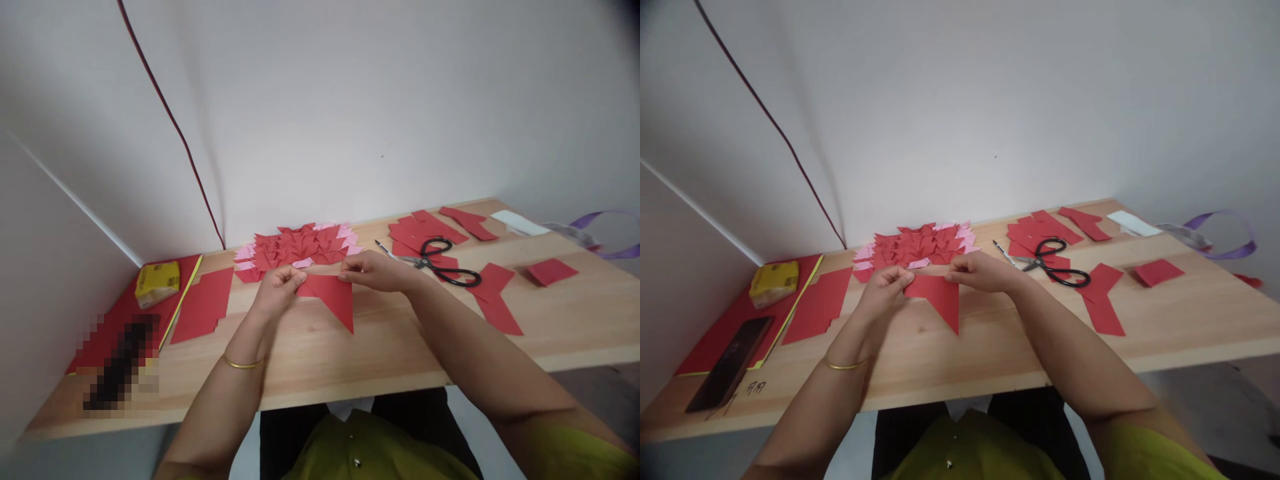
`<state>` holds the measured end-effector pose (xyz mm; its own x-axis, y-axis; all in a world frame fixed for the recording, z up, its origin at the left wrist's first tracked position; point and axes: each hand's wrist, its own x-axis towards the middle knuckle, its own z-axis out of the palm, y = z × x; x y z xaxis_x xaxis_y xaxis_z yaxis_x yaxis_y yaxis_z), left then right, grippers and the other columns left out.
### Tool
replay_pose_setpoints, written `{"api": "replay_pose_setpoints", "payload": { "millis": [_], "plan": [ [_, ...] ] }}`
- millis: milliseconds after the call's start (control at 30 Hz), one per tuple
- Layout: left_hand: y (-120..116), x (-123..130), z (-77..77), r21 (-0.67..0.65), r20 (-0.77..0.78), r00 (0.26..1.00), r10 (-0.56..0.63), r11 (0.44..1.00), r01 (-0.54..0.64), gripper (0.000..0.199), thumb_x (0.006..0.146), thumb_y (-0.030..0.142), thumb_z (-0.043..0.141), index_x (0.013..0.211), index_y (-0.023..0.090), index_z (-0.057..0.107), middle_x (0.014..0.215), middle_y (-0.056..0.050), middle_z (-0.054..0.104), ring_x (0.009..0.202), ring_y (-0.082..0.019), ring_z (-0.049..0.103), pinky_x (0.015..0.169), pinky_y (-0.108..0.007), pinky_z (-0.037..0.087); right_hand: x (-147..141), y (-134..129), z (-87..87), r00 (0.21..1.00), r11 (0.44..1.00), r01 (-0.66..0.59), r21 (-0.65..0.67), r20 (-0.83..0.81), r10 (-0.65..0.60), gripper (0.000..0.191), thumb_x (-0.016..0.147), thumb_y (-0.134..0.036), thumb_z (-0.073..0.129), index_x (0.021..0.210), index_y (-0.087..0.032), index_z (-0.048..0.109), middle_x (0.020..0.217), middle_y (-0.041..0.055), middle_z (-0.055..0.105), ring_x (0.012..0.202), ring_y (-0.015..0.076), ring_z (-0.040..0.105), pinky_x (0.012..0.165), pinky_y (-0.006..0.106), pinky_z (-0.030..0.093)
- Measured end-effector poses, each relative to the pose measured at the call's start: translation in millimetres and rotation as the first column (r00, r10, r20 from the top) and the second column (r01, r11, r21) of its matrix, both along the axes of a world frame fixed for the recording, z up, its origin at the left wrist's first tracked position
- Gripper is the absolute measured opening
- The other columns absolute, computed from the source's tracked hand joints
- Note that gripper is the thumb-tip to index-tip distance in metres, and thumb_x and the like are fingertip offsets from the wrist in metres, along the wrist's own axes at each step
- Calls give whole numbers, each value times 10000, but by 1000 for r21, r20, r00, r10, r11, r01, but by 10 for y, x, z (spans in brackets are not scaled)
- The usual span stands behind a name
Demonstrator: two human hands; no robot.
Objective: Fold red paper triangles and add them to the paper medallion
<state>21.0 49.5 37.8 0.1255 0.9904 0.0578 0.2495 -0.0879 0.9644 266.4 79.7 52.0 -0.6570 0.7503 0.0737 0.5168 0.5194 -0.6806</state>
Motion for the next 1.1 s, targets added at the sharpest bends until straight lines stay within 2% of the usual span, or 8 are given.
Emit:
{"api": "replay_pose_setpoints", "payload": {
  "millis": [200, 300, 400, 500, 600, 733, 900, 1100],
  "plan": [
    [98, 25, -220, -122, 51, 995, 83, 990, -76, 250, 687, 364, 687, 625, 137, 602, 614, -3, 624, 534, -99, 525, 553, -228, 413, -55, 38, -120, 996, 999, -45, 15, 78, 44, 320, 869, -395, 438, 653, -168, 504, 629, -23, 469, 580, 101, 402, 551, 222, 292],
    [141, 34, -314, 26, -290, 953, 82, 997, -78, 195, 730, 301, 627, 616, 143, 618, 667, -22, 643, 600, -124, 556, 601, -247, 420, -151, 27, -248, 971, 996, 6, 93, 238, -28, 276, 838, -322, 468, 625, -161, 540, 616, 6, 536, 570, 114, 437, 535, 237, 274],
    [152, 34, -337, 224, -601, 785, 153, 974, -18, 165, 754, 244, 591, 612, 162, 607, 672, -25, 631, 666, -152, 567, 657, -272, 426, -237, -5, -338, 904, 980, 45, 192, 410, -121, 255, 827, -308, 483, 658, -162, 607, 697, 62, 644, 617, 149, 518, 546, 260, 269],
    [138, 34, -315, 366, -661, 716, 223, 929, 48, 132, 795, 199, 542, 733, 171, 655, 767, -52, 651, 745, -170, 588, 721, -294, 454, -274, -29, -351, 861, 972, 51, 231, 483, -160, 243, 832, -316, 489, 722, -173, 652, 795, 84, 694, 698, 181, 581, 581, 268, 294],
    [88, 78, -295, 418, -649, 755, 89, 871, 257, 220, 846, 163, 475, 932, 172, 678, 943, -90, 679, 895, -188, 608, 832, -331, 476, -271, -33, -328, 855, 976, 46, 211, 497, -148, 243, 841, -327, 489, 756, -181, 664, 811, 82, 703, 724, 184, 601, 598, 264, 310],
    [-59, 204, -279, 255, -796, 590, -135, 810, 528, 265, 869, 201, 480, 1065, 160, 654, 1106, -121, 657, 1052, -233, 581, 941, -376, 460, -260, -23, -315, 856, 980, 50, 192, 497, -141, 275, 856, -360, 473, 764, -182, 661, 811, 86, 701, 734, 189, 609, 604, 265, 321],
    [-245, 328, -236, 85, -908, 402, -120, 886, 455, 404, 876, 399, 505, 1138, 114, 622, 1286, -185, 551, 1172, -301, 531, 1018, -415, 404, -283, -16, -288, 831, 984, 75, 160, 535, -150, 266, 846, -353, 474, 785, -182, 668, 847, 99, 701, 788, 209, 621, 631, 277, 349],
    [-328, 330, -260, 38, -949, 303, -89, 920, 389, 635, 828, 525, 535, 1300, 100, 521, 1391, -241, 432, 1297, -374, 399, 1062, -461, 320, -273, -35, -200, 795, 986, 128, 108, 583, -167, 252, 833, -358, 497, 822, -175, 670, 909, 125, 701, 868, 239, 625, 708, 307, 388]
  ]
}}
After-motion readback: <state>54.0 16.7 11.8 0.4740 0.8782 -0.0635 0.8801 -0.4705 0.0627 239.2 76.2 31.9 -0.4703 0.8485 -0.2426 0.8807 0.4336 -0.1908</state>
